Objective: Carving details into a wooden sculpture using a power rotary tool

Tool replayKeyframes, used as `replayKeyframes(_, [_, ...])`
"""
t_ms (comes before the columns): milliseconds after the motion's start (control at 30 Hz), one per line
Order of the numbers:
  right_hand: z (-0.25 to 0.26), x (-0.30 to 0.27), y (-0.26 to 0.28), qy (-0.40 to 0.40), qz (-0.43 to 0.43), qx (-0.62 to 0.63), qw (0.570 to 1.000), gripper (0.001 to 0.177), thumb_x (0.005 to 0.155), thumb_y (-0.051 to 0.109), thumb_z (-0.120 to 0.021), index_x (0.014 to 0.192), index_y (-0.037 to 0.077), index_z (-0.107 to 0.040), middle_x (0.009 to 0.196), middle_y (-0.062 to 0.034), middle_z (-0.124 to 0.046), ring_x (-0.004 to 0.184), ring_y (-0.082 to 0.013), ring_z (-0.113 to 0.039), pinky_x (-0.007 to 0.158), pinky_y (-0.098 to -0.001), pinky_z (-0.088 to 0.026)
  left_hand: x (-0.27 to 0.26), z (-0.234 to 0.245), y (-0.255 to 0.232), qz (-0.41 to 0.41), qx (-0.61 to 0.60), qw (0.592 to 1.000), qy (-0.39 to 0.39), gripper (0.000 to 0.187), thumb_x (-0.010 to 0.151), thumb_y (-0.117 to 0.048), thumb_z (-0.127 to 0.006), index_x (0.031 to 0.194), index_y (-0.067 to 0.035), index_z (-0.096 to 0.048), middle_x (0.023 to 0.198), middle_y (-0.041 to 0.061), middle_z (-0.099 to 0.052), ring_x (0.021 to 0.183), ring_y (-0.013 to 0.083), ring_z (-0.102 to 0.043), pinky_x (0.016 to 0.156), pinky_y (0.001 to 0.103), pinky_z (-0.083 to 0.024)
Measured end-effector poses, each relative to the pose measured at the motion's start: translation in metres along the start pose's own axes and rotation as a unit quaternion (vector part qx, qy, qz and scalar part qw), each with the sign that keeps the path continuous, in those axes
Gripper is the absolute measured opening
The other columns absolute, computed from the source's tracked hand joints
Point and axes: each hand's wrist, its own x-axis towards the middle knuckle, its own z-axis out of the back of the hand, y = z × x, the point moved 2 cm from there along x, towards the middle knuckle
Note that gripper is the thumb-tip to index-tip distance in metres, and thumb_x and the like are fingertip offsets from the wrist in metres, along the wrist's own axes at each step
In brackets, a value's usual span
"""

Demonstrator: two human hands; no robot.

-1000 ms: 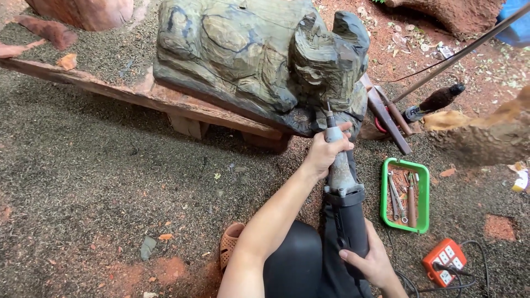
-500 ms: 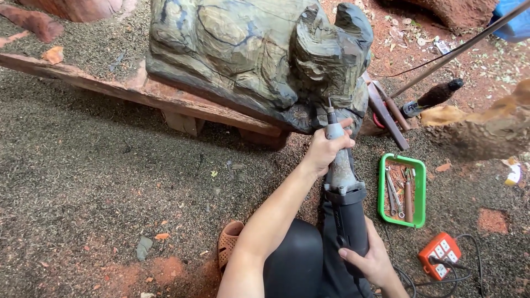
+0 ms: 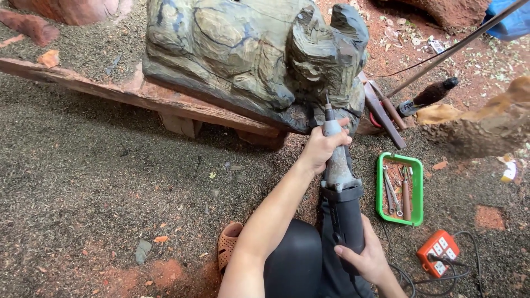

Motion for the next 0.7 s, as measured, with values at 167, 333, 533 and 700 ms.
replayKeyframes(167, [-0.003, -0.004, -0.001, 0.005, -0.015, 0.021, 1.0, 0.099, 0.061, 0.008, -0.082, 0.152, 0.009, -0.043, 0.129, -0.012, -0.069, 0.109, -0.024, -0.069, 0.098, -0.0372, -0.051, -0.002, 0.0, 0.001, 0.008, 0.004, 1.0, 0.001, 0.072, 0.072, -0.008, -0.066, 0.142, 0.004, -0.057, 0.123, 0.024, -0.06, 0.101, 0.0265, -0.06, 0.09, 0.038, -0.051])
replayKeyframes(333, [-0.006, -0.002, -0.007, -0.005, 0.003, 0.008, 1.0, 0.101, 0.061, 0.01, -0.082, 0.153, 0.008, -0.042, 0.13, -0.0114, -0.066, 0.111, -0.0245, -0.067, 0.1, -0.0374, -0.05, 0.001, 0.001, 0.002, 0.002, -0.004, 1.0, 0.009, 0.072, 0.073, -0.006, -0.067, 0.142, 0.007, -0.056, 0.116, 0.02, -0.061, 0.095, 0.0242, -0.061, 0.085, 0.036, -0.052])
replayKeyframes(533, [-0.01, -0.001, -0.008, 0.003, -0.009, 0.051, 0.999, 0.099, 0.062, 0.007, -0.081, 0.153, 0.008, -0.042, 0.13, -0.0126, -0.068, 0.109, -0.0244, -0.069, 0.098, -0.0375, -0.051, -0.002, 0.0, -0.001, 0.022, 0.014, 1.0, 0.006, 0.074, 0.072, -0.007, -0.065, 0.145, 0.004, -0.055, 0.126, 0.025, -0.06, 0.099, 0.0269, -0.062, 0.085, 0.038, -0.054])
replayKeyframes(700, [-0.01, 0.0, -0.015, -0.002, 0.009, 0.018, 1.0, 0.1, 0.061, 0.011, -0.082, 0.153, 0.008, -0.041, 0.135, -0.0124, -0.063, 0.117, -0.0255, -0.065, 0.104, -0.0385, -0.047, -0.001, 0.0, 0.0, 0.0, 0.023, 1.0, 0.013, 0.074, 0.073, -0.007, -0.067, 0.144, 0.008, -0.053, 0.122, 0.024, -0.059, 0.096, 0.0261, -0.061, 0.083, 0.036, -0.053])
